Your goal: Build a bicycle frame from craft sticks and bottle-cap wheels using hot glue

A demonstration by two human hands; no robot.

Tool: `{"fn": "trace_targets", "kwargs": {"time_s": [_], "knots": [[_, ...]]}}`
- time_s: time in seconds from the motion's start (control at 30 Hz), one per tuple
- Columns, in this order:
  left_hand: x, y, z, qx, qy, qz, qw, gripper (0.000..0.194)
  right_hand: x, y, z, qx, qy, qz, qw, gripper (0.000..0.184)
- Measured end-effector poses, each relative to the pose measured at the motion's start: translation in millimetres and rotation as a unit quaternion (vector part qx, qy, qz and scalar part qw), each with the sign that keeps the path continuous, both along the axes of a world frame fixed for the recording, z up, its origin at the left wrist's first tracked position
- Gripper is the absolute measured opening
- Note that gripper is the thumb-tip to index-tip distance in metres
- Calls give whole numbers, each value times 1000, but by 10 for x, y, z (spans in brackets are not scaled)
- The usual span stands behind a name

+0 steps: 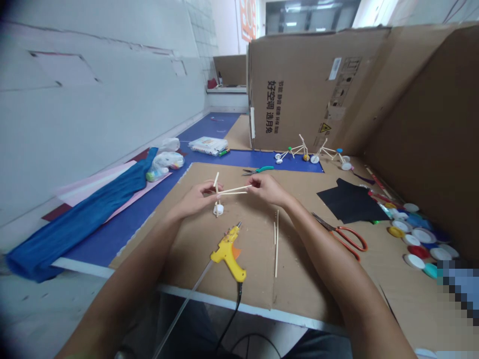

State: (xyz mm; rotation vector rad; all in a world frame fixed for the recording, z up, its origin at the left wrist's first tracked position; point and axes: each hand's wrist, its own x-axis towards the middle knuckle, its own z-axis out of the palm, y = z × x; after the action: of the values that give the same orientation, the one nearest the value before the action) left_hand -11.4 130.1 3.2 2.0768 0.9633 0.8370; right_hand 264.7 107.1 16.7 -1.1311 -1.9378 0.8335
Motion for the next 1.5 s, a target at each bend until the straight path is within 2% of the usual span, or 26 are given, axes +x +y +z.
{"fn": "trace_targets", "kwargs": {"time_s": [0.3,0.53,0.9,1.5], "knots": [[21,7,-34,0,-31,2,1000,23,-20,-8,-2,-6,3,1,1000,20],[73,-4,-72,-62,-58,19,996,30,-34,-7,-13,-4,1,2,1000,22],[80,-3,-89,-33,-39,20,998,31,-24,-8,-10,-3,-2,10,1000,22],[131,-45,-94,-53,-55,59,995,30,-50,-8,-19,1,-5,1,1000,21]]}}
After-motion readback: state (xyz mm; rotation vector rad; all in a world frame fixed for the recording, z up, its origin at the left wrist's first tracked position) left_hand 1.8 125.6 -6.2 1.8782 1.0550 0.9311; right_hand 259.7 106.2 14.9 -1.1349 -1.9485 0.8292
